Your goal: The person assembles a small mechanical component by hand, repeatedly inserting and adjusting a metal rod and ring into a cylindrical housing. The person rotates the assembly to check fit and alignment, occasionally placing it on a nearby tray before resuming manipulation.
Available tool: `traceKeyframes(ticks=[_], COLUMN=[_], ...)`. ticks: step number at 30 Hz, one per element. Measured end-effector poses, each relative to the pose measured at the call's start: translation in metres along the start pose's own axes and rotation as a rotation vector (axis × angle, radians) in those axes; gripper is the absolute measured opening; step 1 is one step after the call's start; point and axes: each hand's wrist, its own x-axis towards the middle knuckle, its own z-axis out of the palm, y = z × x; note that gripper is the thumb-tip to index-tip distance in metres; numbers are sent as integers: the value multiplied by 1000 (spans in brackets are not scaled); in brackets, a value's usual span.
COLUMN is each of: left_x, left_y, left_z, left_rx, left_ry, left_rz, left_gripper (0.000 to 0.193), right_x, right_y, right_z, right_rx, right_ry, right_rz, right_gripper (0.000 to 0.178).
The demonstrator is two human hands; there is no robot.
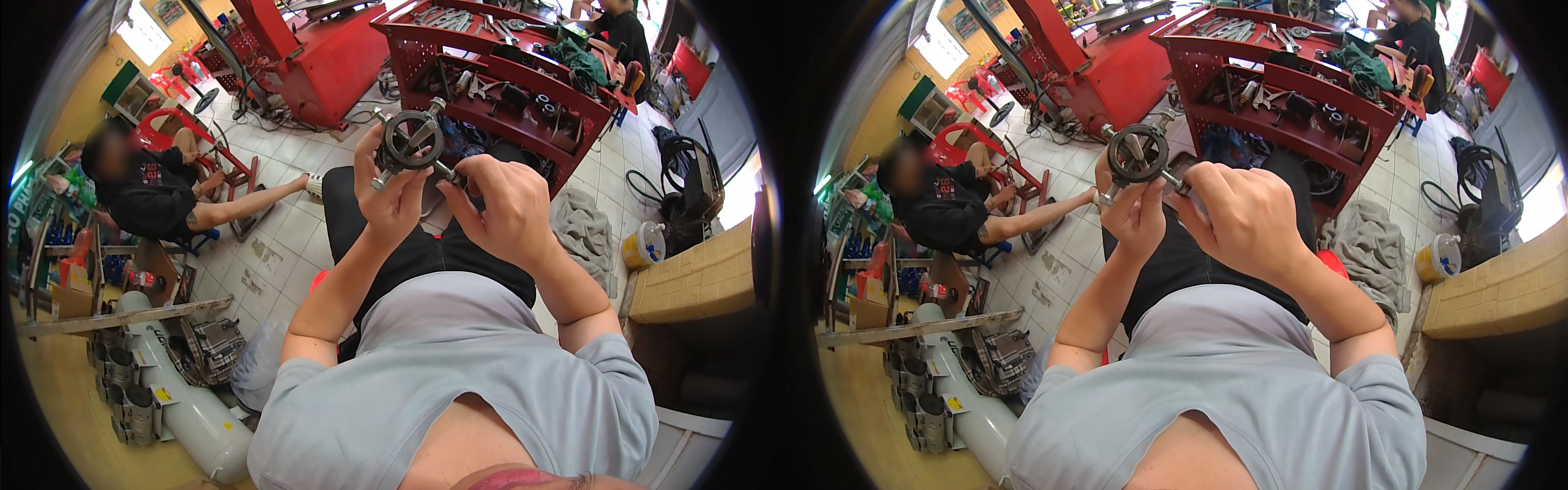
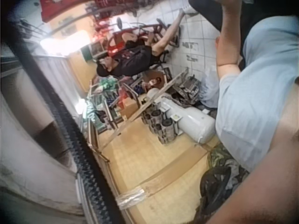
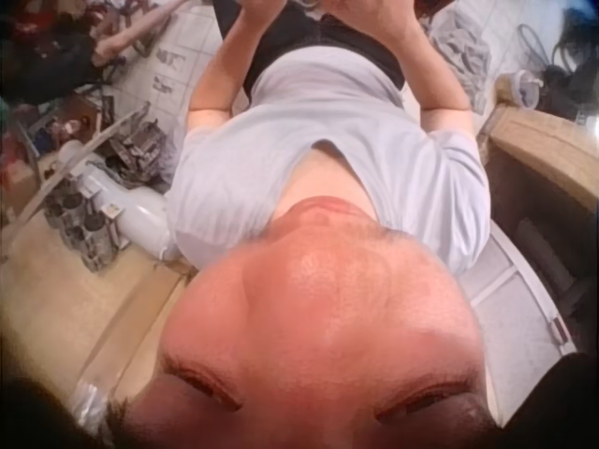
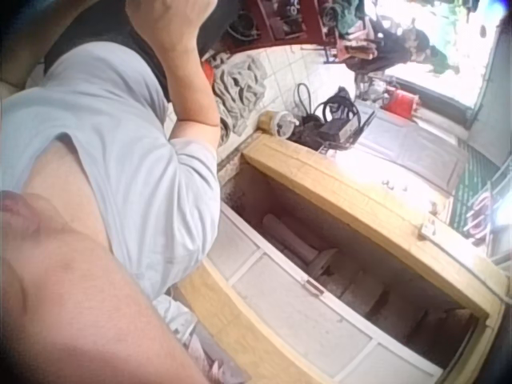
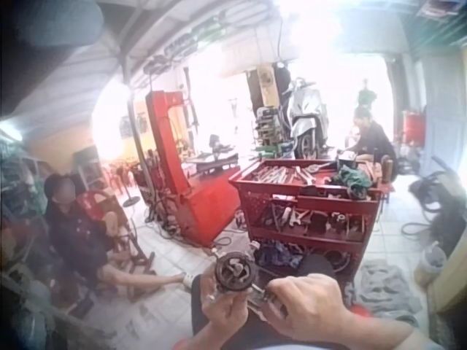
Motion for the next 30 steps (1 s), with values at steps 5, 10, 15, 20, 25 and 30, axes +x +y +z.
traceKeyframes(ticks=[5,10,15,20,25,30], left_x=[0,4,6,6,3,4], left_y=[0,-1,-1,0,-3,-1], left_z=[-2,-2,-5,-5,-4,-6], left_rx=[1,-18,-10,-21,-17,3], left_ry=[6,11,-12,-14,11,-10], left_rz=[71,107,128,111,117,114], left_gripper=[16,19,21,20,18,18], right_x=[2,3,2,1,1,0], right_y=[3,-3,1,-5,3,-3], right_z=[0,-2,-2,0,0,0], right_rx=[27,36,46,83,29,38], right_ry=[22,20,34,82,24,63], right_rz=[-53,-50,-89,-41,-92,-43], right_gripper=[20,19,20,18,24,24])
